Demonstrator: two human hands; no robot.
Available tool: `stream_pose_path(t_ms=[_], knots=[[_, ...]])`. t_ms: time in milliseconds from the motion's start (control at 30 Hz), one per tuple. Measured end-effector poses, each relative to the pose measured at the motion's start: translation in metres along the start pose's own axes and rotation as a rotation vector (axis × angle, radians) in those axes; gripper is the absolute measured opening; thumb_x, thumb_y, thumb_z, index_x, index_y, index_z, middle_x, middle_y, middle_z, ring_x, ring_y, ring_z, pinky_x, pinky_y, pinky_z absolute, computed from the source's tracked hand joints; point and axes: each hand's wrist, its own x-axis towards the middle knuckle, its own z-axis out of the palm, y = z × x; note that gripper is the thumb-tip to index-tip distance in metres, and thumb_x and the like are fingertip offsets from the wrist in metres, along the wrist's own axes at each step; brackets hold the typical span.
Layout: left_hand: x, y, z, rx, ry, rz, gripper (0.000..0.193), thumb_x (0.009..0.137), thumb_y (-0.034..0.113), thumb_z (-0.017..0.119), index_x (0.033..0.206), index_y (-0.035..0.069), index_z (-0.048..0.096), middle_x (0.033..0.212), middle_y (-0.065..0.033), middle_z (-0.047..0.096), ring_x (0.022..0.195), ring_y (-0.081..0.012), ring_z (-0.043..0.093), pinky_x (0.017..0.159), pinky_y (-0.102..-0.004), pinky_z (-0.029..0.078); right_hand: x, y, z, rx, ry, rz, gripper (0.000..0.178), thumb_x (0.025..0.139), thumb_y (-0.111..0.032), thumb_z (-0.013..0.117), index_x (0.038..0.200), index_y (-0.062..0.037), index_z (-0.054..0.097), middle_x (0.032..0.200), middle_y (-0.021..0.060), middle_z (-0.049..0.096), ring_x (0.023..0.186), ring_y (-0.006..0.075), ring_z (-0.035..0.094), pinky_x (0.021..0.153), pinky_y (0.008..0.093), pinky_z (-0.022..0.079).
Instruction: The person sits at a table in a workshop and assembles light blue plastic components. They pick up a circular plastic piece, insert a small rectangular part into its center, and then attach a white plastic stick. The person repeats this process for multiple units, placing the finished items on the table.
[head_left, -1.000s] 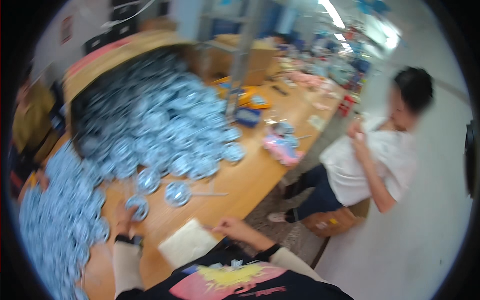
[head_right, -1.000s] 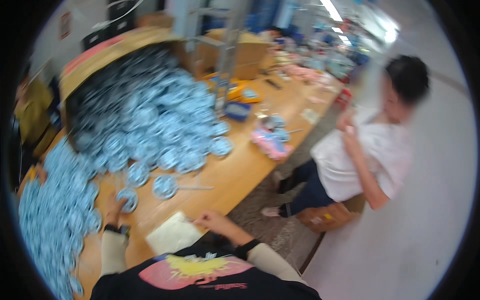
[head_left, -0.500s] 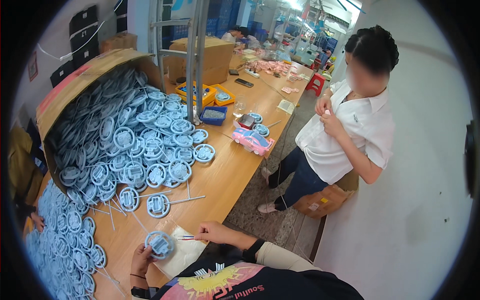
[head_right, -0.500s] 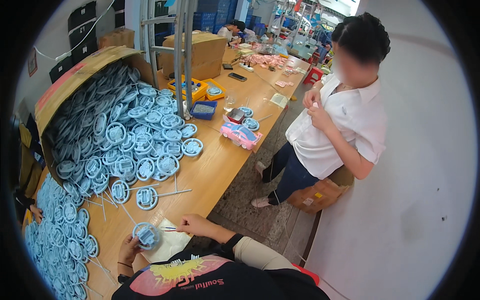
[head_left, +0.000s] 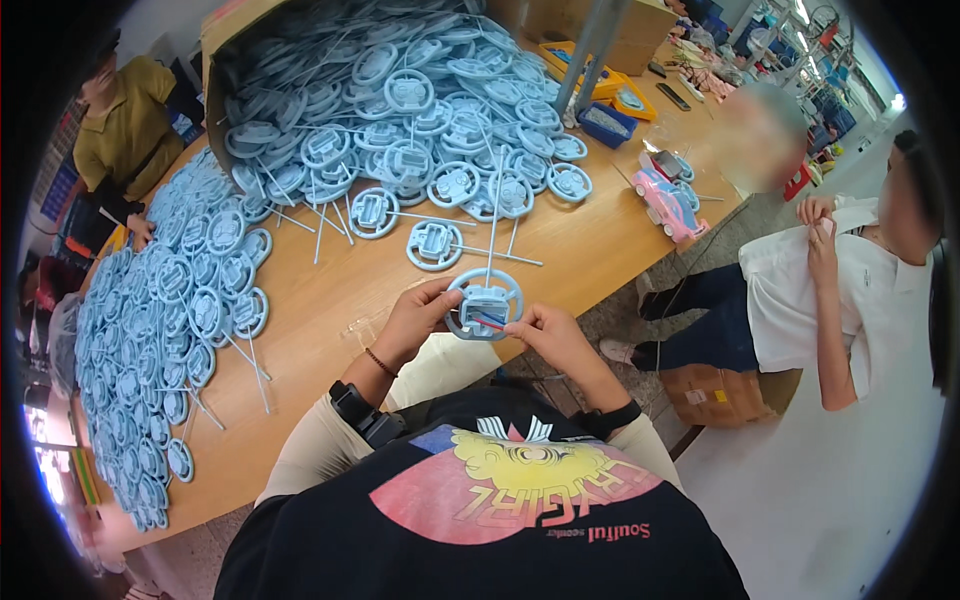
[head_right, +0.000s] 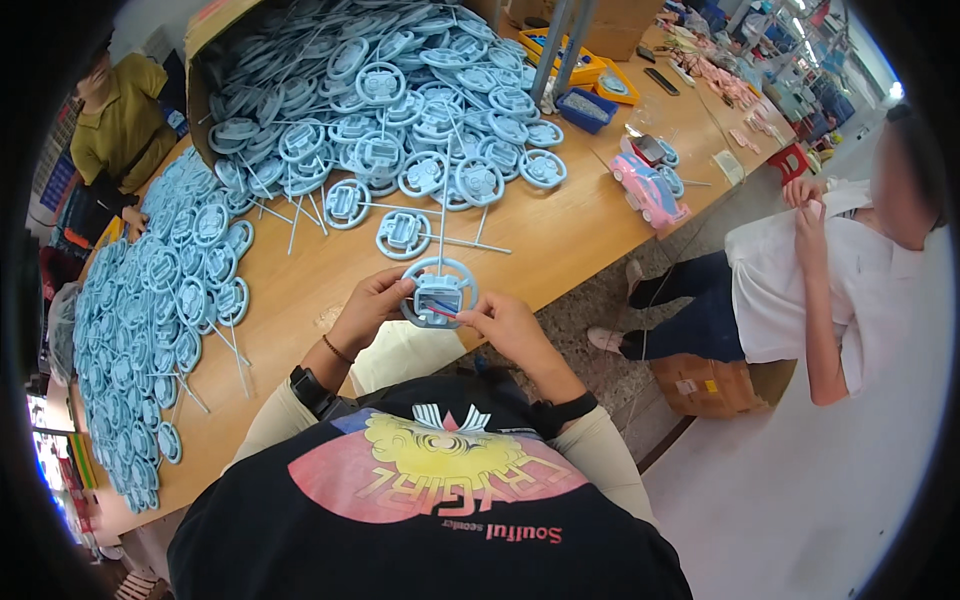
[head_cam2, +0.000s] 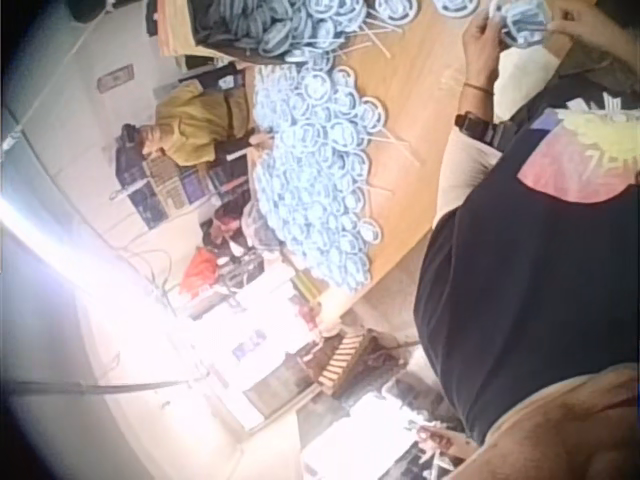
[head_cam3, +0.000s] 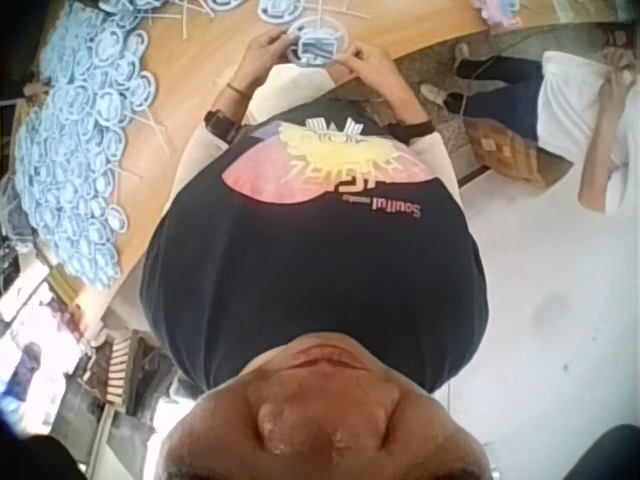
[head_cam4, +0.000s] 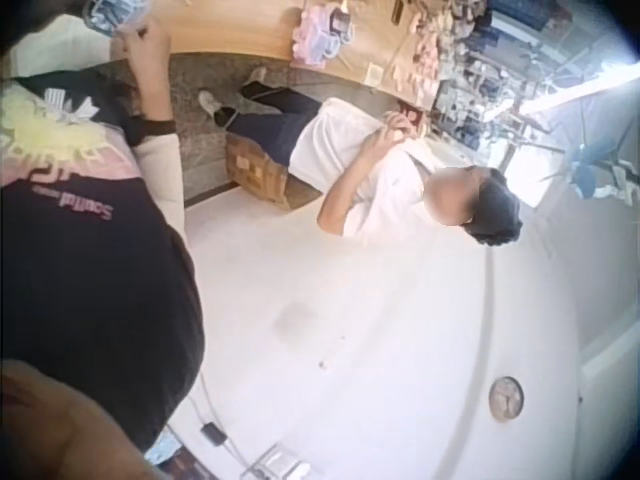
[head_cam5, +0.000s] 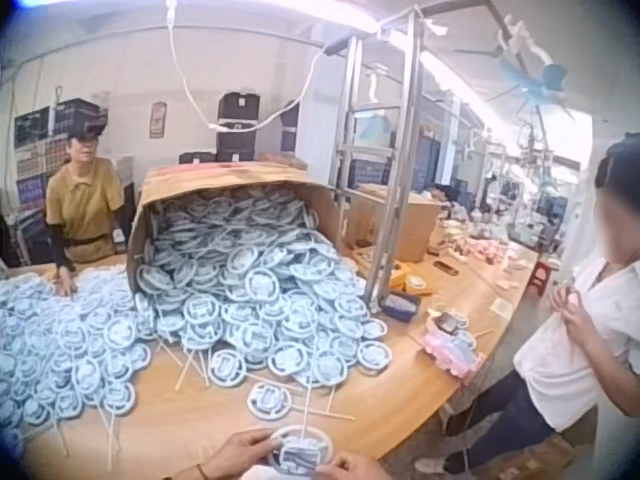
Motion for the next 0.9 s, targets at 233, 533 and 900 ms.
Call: stream_pose_path(t_ms=[233, 533, 900], knots=[[0.007, -0.007, 0.003, 0.062, 0.04, -0.042, 0.03, 0.087, 0.02, 0.053, 0.112, 0.003, 0.054, 0.092, -0.0049, 0.061, 0.076, -0.0117, 0.06, 0.068, -0.026, 0.051, 0.008, 0.005, -0.009, 0.003, -0.042, 0.02, 0.024, 0.074, -0.021, 0.068, 0.069, -0.0009, 0.055, 0.059, 0.0048, 0.056, 0.052, 0.01, 0.052, 0.047, 0.0238, 0.04], [0.03, -0.004, 0.02, 0.144, 0.006, -0.024, 0.026, 0.083, 0.019, 0.058, 0.102, 0.001, 0.059, 0.081, -0.0003, 0.06, 0.069, -0.007, 0.055, 0.061, -0.0214, 0.046, 0.015, -0.004, -0.04, -0.048, -0.138, 0.018, 0.023, 0.074, -0.021, 0.068, 0.068, -0.0028, 0.055, 0.057, 0.0035, 0.056, 0.053, 0.0083, 0.053, 0.047, 0.0219, 0.04], [0.045, -0.007, 0.057, -0.205, -0.161, -0.057, 0.046, 0.088, 0.037, 0.048, 0.111, -0.002, 0.049, 0.105, -0.0112, 0.058, 0.097, -0.0197, 0.056, 0.086, -0.0333, 0.043, 0.03, -0.001, -0.078, -0.003, -0.128, -0.115, 0.025, 0.072, -0.021, 0.069, 0.063, -0.0034, 0.053, 0.055, 0.0044, 0.055, 0.048, 0.0107, 0.052, 0.044, 0.0251, 0.038]])
